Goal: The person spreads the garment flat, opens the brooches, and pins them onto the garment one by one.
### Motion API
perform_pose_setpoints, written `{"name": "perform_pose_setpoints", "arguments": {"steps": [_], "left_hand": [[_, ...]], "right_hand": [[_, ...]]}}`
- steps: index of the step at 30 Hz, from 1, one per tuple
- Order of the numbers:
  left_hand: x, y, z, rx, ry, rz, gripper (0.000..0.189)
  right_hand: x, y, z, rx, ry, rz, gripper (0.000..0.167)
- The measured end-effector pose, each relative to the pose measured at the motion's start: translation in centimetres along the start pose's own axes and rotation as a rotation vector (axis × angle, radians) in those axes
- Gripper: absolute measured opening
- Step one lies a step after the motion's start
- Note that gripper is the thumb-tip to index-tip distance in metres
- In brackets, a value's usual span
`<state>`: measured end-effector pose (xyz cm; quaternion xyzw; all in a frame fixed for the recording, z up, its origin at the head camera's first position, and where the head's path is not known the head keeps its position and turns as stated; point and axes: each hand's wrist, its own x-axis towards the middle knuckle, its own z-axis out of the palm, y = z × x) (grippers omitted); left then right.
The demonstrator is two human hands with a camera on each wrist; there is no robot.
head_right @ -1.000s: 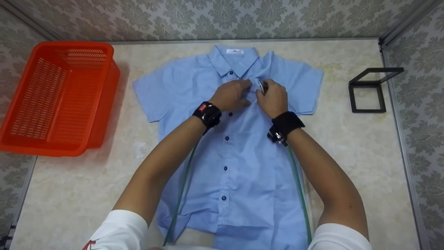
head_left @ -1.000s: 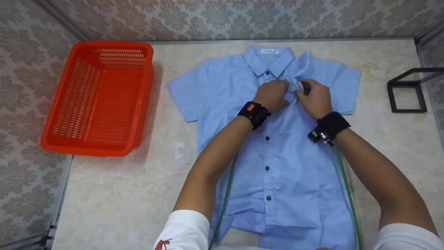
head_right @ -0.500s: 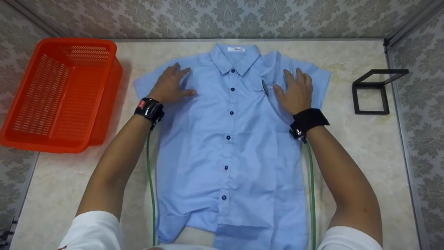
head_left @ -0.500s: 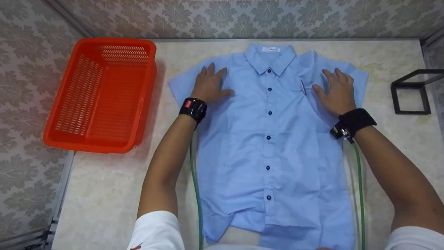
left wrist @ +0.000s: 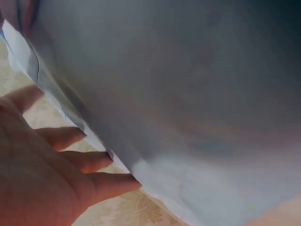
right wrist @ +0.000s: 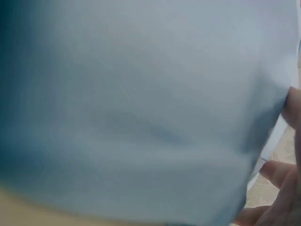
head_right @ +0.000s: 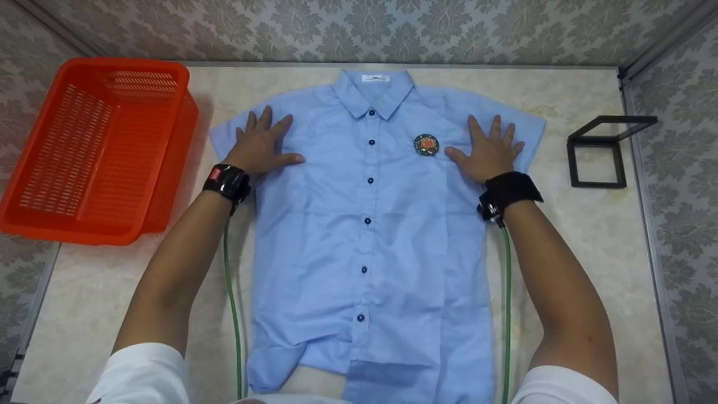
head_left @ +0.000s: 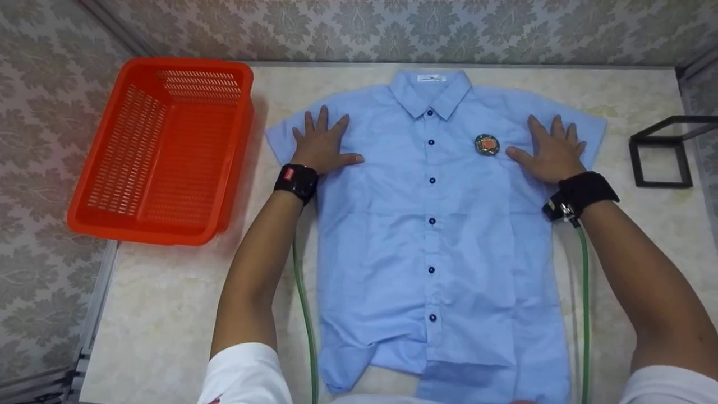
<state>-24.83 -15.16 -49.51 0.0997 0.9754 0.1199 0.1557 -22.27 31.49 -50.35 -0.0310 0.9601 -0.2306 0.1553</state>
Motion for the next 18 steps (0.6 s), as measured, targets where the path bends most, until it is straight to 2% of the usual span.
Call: {"name": "perform_pose_setpoints", "arguments": {"steps": [4, 7, 10, 14, 18], "left_hand": [[-2.0, 0.2, 0.5, 0.031, -0.011, 0.074, 0.106], [-4.0, 0.3, 0.8, 0.047, -0.073, 0.148, 0.115], [-5.4, -0.1, 1.1, 0.087, -0.14, 0.195, 0.127], [-6.2, -0.7, 1.6, 0.151, -0.166, 0.224, 0.138], [-6.3, -1.2, 1.8, 0.148, -0.174, 0.212, 0.14]], "right_hand": [[-1.8, 0.4, -0.2, 0.012, -0.017, -0.083, 0.102], [-3.7, 0.9, -0.1, -0.009, -0.078, -0.158, 0.11], [-5.2, 1.4, 0.3, -0.052, -0.16, -0.201, 0.119], [-6.1, 1.9, 0.9, -0.102, -0.234, -0.21, 0.127], [-6.1, 1.8, 1.0, -0.138, -0.248, -0.219, 0.131]]}}
